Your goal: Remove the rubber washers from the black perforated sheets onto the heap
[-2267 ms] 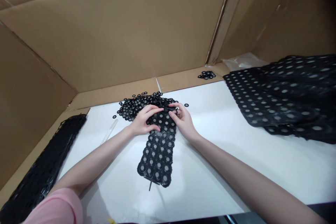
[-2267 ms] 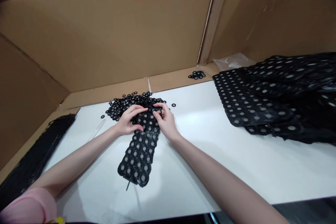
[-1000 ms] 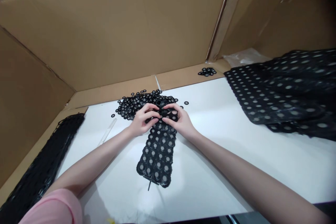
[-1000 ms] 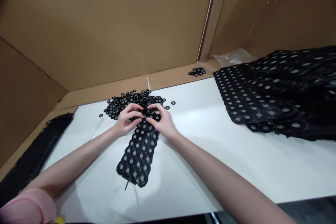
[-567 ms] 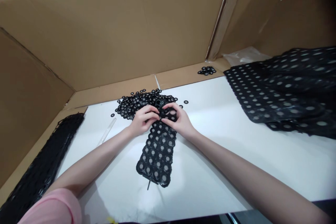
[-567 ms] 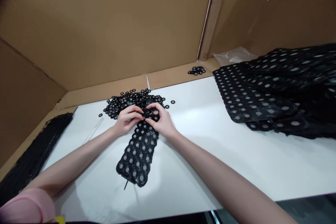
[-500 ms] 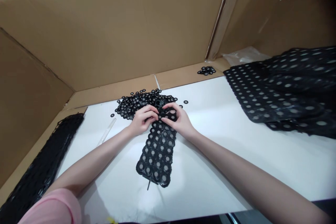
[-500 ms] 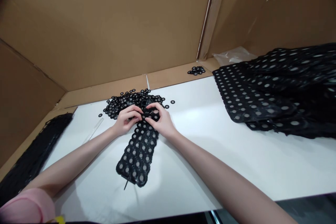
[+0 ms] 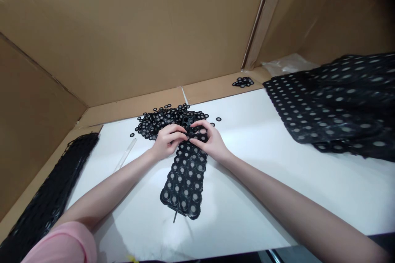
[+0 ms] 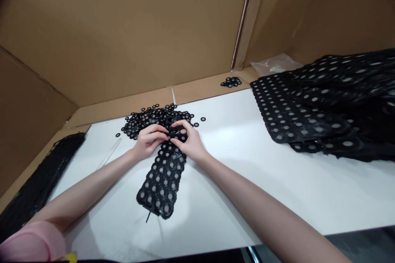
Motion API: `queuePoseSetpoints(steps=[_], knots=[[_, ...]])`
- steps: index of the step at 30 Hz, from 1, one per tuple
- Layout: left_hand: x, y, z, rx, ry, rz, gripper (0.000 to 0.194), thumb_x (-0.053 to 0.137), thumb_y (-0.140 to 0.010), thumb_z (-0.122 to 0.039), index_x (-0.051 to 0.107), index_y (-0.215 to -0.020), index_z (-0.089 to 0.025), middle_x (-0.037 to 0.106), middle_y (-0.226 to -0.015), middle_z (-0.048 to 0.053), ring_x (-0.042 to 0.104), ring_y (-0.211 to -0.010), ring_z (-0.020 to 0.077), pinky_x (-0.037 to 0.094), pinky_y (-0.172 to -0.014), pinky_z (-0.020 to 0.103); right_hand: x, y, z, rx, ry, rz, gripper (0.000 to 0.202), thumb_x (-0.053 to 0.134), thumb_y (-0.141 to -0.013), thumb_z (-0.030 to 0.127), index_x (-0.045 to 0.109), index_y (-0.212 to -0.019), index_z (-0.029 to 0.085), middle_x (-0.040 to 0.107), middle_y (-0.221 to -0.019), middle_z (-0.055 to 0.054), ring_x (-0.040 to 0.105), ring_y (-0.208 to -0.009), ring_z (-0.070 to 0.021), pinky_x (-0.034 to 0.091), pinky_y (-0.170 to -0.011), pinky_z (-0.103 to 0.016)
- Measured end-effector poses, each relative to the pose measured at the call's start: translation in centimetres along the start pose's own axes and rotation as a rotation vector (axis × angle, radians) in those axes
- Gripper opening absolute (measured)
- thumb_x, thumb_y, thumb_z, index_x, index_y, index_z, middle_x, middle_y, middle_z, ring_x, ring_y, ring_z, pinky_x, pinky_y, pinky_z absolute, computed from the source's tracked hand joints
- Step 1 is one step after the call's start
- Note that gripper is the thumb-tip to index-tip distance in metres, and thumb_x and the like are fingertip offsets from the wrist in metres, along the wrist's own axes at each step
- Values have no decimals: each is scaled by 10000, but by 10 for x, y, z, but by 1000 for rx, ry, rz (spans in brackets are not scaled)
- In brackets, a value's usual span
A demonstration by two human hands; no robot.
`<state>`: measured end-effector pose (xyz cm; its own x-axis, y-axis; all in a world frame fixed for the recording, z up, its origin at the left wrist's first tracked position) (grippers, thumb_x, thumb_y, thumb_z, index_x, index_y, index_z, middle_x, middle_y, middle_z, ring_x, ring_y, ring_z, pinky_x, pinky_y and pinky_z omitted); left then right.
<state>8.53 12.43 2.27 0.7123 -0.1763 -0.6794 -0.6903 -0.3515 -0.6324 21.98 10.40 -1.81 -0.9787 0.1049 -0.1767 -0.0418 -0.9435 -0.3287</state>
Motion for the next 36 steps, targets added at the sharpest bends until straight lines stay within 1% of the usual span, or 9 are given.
queuePoseSetpoints(steps=[5,9,12,15,18,20,23,28,36], knots=[[3,0,1,-10,35,78,143,567,-866,-185,703,-822,-179,681,-958,78,607,-878,175,439,-809,351,1,1,-1,30,-7,13,369,654,-681,147,525,-1017,231,622,-1002,-10,599,-725,-140,480,-735,-304],[3,0,7,-75,105,140,147,598,-858,-249,738,-853,-205,679,-1021,81,600,-906,188,431,-831,368,-2,1,-1,46,-18,-4,357,647,-690,154,523,-1017,224,624,-993,-15,607,-740,-143,477,-734,-301],[1,0,13,-151,198,122,162,595,-860,-267,744,-866,-204,681,-1019,88,609,-918,191,454,-842,363,-2,0,-1,46,5,-8,352,654,-695,176,527,-1020,222,633,-940,-12,603,-726,-150,468,-731,-308],[-2,0,14,-171,234,84,162,597,-855,-261,746,-861,-198,686,-993,92,615,-912,192,471,-836,357,-3,0,-2,53,16,-15,356,660,-693,187,528,-1021,226,636,-958,-15,600,-729,-155,464,-732,-315],[-5,0,12,-160,209,52,154,595,-854,-229,744,-862,-193,691,-991,91,621,-900,185,474,-821,346,-3,0,-3,58,15,-22,354,662,-688,185,528,-1013,227,636,-976,-16,597,-727,-154,462,-732,-317],[-6,0,11,-143,180,35,155,586,-857,-209,740,-872,-192,693,-995,87,624,-895,179,472,-815,339,-3,0,-4,61,15,-17,353,660,-691,185,527,-1016,228,638,-942,-12,599,-728,-158,464,-734,-319],[-5,1,6,-70,102,28,166,567,-859,-182,732,-873,-196,698,-983,76,623,-896,174,457,-812,339,-2,0,-3,53,24,-10,353,659,-693,183,528,-1017,230,636,-909,-5,598,-719,-156,467,-733,-317],[-2,4,1,44,-76,47,229,501,-856,-142,718,-890,-209,704,-989,67,619,-859,167,429,-797,360,-2,0,0,39,-13,-11,349,657,-683,166,527,-999,232,628,-967,-9,605,-732,-147,475,-734,-306],[4,5,0,68,-173,122,295,439,-856,-128,711,-926,-218,698,-1033,61,616,-872,161,402,-824,379,-1,0,-2,31,9,-8,347,631,-686,150,512,-1000,236,608,-955,3,592,-740,-138,469,-735,-292]])
Point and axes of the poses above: each hand's wrist, its own y-axis away from the middle knuckle, its own x-axis out of the palm, z = x × y, the point moved 8 cm from there along -y, towards the middle knuckle
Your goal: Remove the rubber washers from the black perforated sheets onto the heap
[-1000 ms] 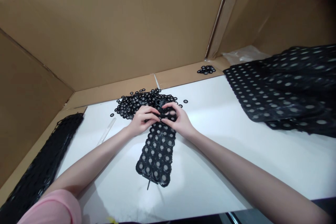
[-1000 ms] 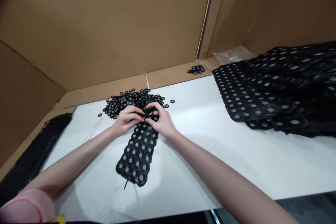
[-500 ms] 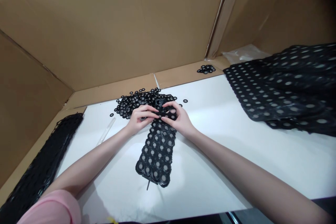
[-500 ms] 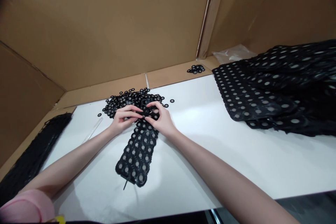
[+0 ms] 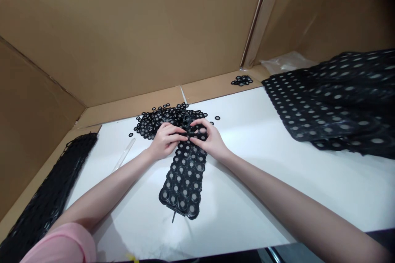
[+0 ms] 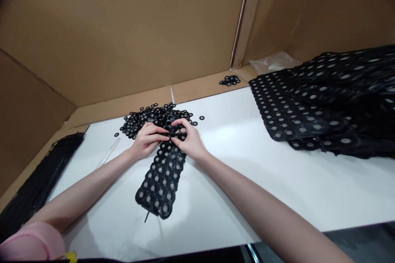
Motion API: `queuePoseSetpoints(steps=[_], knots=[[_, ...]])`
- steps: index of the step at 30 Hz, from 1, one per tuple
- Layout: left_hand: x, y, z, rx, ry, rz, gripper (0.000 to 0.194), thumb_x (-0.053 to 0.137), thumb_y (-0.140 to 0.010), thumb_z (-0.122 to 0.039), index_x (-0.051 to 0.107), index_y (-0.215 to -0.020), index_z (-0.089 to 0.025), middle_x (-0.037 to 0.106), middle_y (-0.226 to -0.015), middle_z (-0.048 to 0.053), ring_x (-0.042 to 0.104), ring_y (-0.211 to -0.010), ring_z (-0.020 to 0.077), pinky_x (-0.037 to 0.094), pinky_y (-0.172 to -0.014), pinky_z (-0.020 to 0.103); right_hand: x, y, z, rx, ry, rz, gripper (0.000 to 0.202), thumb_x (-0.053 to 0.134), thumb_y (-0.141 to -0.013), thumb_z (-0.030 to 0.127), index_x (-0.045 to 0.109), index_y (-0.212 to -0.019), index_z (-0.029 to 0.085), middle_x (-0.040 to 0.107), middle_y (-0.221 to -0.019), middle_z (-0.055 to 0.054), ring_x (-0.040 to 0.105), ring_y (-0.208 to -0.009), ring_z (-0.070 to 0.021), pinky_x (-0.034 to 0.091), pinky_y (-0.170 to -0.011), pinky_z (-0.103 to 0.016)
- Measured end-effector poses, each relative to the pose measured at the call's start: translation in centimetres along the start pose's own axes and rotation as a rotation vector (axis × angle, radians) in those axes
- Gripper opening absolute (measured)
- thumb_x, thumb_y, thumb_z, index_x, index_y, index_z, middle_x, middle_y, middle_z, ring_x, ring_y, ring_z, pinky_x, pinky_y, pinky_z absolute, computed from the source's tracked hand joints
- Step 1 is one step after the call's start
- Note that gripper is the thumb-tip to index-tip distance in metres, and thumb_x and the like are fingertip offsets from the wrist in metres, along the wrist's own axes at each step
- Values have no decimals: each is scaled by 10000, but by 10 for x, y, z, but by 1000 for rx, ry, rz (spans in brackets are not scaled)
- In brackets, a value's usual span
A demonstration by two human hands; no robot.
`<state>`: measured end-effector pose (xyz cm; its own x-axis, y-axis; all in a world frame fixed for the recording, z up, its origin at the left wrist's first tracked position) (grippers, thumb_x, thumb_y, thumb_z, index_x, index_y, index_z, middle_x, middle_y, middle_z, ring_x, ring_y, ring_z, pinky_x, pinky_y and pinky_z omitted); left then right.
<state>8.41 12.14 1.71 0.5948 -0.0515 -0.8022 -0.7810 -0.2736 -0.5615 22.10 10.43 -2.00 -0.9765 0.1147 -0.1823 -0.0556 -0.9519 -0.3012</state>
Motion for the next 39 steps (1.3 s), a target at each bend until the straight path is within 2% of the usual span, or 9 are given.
queuePoseSetpoints(steps=[9,21,27,35,39], knots=[[6,2,-4,16,-138,60,284,451,-884,-164,715,-929,-257,682,-1072,54,582,-887,174,374,-855,401,-2,0,-1,6,-8,-4,332,617,-681,156,484,-975,234,580,-951,2,578,-764,-141,459,-748,-297],[3,2,-13,129,-154,63,389,469,-782,-124,665,-1092,-254,641,-1169,107,599,-900,192,375,-884,457,-7,1,-1,18,-74,-30,339,642,-690,169,493,-987,232,561,-1018,-11,556,-765,-128,454,-766,-297],[0,4,-12,148,-55,31,457,460,-728,-113,672,-1097,-279,612,-1223,99,594,-1005,210,367,-929,465,-6,0,-2,33,-131,-32,368,659,-673,172,489,-994,232,557,-1007,-2,563,-750,-127,460,-748,-295],[-7,3,-10,95,3,-39,398,468,-754,-118,678,-1064,-255,654,-1181,84,633,-905,186,394,-911,440,-5,1,-7,75,-143,-18,379,674,-674,196,488,-1002,234,576,-907,11,557,-728,-133,454,-724,-293],[-8,2,-10,78,11,-60,330,481,-793,-136,682,-1027,-254,675,-1157,68,647,-921,180,389,-938,432,-5,1,-4,75,-126,-16,376,672,-666,189,488,-990,238,581,-871,19,565,-723,-139,452,-729,-301]])
Point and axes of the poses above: each hand's wrist, its own y-axis away from the middle knuckle, its own x-axis out of the palm, z = x × y, the point moved 8 cm from there along -y, towards the middle knuckle
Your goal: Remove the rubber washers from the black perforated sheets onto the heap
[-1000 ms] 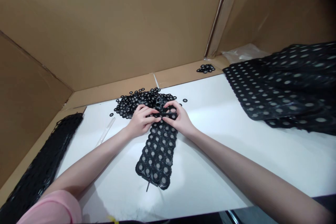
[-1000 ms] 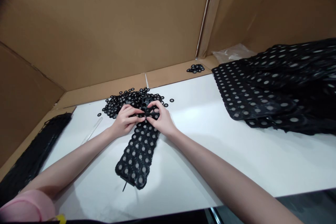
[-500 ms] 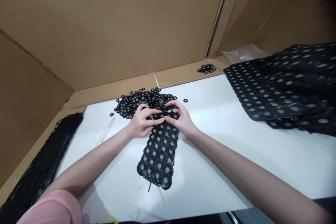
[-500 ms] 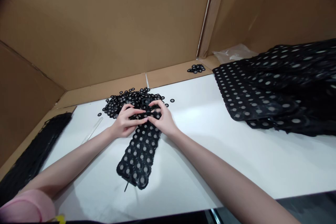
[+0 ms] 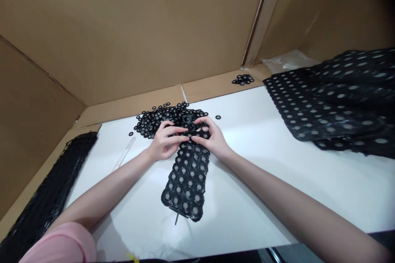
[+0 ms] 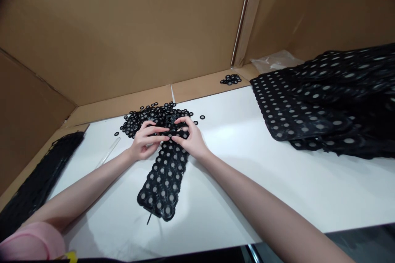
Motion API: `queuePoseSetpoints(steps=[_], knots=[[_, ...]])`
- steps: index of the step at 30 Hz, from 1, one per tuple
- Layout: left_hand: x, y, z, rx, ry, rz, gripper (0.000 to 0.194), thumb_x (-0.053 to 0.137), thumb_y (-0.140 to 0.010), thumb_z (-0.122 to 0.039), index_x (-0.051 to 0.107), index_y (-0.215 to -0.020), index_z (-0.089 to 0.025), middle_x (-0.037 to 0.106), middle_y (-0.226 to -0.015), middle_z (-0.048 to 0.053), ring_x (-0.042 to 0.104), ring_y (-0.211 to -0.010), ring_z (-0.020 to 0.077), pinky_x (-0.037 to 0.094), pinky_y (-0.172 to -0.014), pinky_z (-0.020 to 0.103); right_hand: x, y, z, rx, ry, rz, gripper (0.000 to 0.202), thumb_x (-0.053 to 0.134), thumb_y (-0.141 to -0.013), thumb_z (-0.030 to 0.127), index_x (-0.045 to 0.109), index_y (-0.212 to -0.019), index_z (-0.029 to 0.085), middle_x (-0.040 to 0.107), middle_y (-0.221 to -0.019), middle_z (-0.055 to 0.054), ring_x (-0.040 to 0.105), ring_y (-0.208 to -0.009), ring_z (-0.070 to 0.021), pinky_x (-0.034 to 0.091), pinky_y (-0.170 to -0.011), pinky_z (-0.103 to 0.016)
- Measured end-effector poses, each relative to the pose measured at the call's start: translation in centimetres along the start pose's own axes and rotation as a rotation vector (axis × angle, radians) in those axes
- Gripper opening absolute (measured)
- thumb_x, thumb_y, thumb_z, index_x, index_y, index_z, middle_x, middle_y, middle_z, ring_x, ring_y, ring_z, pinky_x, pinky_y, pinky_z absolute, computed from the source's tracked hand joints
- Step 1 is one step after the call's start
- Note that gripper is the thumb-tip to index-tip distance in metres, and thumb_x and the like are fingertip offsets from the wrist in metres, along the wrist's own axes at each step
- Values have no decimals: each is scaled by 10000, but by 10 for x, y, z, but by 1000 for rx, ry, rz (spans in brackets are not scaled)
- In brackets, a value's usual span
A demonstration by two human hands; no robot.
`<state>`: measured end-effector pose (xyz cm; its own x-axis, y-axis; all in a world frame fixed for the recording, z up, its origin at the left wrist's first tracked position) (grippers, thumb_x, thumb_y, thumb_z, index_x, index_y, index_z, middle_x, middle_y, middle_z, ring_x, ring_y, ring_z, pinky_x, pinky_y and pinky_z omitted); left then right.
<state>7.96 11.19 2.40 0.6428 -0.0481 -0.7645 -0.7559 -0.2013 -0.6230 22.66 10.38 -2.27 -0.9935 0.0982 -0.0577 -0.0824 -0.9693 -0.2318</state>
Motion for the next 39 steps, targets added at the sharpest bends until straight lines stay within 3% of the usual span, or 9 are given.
queuePoseSetpoints(steps=[18,31,39], knots=[[4,1,-1,23,-20,30,311,447,-792,-132,674,-981,-228,705,-1070,67,654,-871,172,375,-949,452,2,0,1,-6,39,2,382,658,-649,167,494,-986,241,571,-823,27,555,-722,-147,447,-728,-308],[12,-1,-1,-35,-60,141,293,446,-800,-103,694,-901,-222,687,-1060,71,624,-885,177,346,-959,466,3,1,3,10,19,18,374,643,-634,144,500,-968,230,563,-842,26,537,-699,-130,431,-704,-283],[13,0,-2,-22,-54,169,308,442,-810,-117,694,-950,-225,652,-1127,88,614,-942,189,322,-994,482,2,1,2,7,31,14,383,631,-639,135,503,-987,233,564,-827,27,546,-718,-139,430,-695,-283]])
Point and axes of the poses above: each hand's wrist, its own y-axis away from the middle knuckle, its own x-axis out of the palm, z = x × y, the point moved 8 cm from there along -y, towards the middle knuckle
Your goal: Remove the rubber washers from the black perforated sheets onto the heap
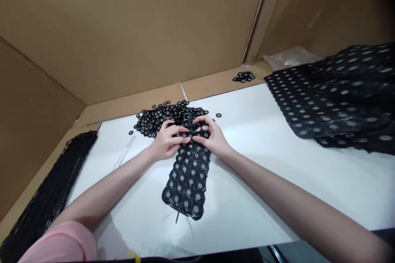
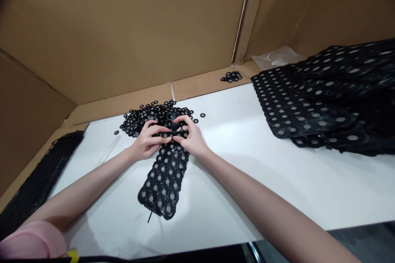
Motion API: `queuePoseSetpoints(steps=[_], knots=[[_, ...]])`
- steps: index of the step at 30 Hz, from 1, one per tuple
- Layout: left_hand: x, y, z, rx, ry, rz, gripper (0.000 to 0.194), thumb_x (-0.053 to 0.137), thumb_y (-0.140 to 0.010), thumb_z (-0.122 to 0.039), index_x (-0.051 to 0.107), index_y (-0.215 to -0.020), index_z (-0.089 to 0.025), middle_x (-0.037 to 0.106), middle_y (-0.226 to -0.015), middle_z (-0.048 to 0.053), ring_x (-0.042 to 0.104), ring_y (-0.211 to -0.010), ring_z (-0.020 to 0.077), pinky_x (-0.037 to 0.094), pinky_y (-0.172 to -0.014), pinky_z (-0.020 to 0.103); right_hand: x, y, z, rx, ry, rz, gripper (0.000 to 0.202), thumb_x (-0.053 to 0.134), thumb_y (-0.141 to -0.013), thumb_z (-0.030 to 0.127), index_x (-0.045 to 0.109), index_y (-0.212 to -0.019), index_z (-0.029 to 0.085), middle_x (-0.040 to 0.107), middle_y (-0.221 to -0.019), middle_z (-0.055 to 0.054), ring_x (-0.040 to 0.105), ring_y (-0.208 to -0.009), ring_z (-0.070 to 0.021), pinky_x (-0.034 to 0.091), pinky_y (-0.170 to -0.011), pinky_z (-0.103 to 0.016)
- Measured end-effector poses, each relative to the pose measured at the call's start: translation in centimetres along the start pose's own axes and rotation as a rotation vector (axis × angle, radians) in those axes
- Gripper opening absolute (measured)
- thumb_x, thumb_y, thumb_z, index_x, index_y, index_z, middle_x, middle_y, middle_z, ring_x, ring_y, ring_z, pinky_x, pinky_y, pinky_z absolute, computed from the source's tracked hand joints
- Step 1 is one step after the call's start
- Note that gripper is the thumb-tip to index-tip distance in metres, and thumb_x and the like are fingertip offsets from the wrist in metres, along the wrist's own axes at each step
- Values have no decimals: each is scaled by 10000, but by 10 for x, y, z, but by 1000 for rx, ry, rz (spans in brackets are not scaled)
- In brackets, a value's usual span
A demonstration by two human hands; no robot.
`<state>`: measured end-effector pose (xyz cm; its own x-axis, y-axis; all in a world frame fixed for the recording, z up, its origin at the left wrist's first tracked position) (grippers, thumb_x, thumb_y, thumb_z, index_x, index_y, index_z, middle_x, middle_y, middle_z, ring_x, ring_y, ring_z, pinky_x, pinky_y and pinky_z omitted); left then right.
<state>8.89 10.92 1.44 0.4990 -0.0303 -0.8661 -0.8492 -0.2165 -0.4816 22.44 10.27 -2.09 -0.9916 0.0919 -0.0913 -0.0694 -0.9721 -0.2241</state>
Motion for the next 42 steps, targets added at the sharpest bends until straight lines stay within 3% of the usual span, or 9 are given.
queuePoseSetpoints(steps=[5,8,14,27,30,34,38,40,42], knots=[[-1,2,-1,56,15,-7,389,436,-770,-120,688,-1037,-249,646,-1150,96,615,-972,194,315,-1009,503,-1,0,-5,37,-14,-9,404,631,-634,121,492,-997,234,542,-751,45,548,-689,-136,427,-676,-275],[-2,3,0,77,29,-14,424,435,-741,-117,687,-1049,-262,651,-1147,89,617,-980,191,317,-1024,499,-1,0,-6,44,-17,-18,406,634,-631,122,495,-994,235,561,-808,33,561,-718,-138,433,-698,-281],[-7,4,1,50,59,-86,403,447,-721,-107,695,-1008,-243,674,-1129,69,643,-847,165,321,-1031,494,0,0,-7,55,-20,-17,406,636,-632,137,494,-998,236,566,-813,32,568,-718,-142,436,-699,-288],[-10,2,1,-4,80,-132,307,464,-773,-94,690,-944,-211,677,-1124,81,643,-929,187,336,-1016,483,0,0,-2,66,-27,-15,384,645,-633,159,491,-977,233,567,-769,41,571,-699,-142,438,-689,-287],[-25,2,11,-128,91,-208,255,473,-819,-128,701,-898,-208,652,-1125,84,600,-988,195,420,-933,413,-1,0,-3,56,-20,-32,366,654,-644,180,503,-974,234,570,-783,37,572,-707,-143,437,-698,-292],[-69,22,42,-442,-85,-259,246,437,-876,-212,679,-902,-175,643,-895,76,582,-870,181,453,-804,324,-1,1,-6,85,-9,-25,344,662,-662,211,520,-974,245,570,-772,35,565,-695,-148,435,-668,-290],[-96,76,73,-866,-355,115,281,432,-871,-341,651,-968,-193,613,-750,33,565,-705,182,399,-654,284,-1,3,-7,105,-27,-9,332,666,-673,238,524,-973,251,567,-753,34,558,-679,-153,432,-637,-291],[-101,111,77,-1021,-420,287,362,431,-864,-439,593,-1086,-203,614,-761,31,576,-706,204,373,-623,280,-2,3,-6,96,-22,-14,330,674,-663,237,530,-960,246,568,-738,35,549,-673,-153,425,-640,-293],[-98,139,75,-1109,-400,383,461,415,-858,-514,512,-1186,-205,616,-770,31,583,-705,218,360,-603,273,-2,1,-6,81,-18,-18,331,685,-646,232,538,-942,238,569,-729,36,542,-673,-153,418,-647,-294]])
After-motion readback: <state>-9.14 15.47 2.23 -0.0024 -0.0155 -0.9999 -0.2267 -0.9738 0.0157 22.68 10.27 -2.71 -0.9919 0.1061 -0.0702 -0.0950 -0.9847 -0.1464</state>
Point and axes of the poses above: each hand's wrist, its own y-axis away from the middle knuckle, its own x-axis out of the palm, z = x × y, the point moved 8 cm from there along -y, towards the middle knuckle
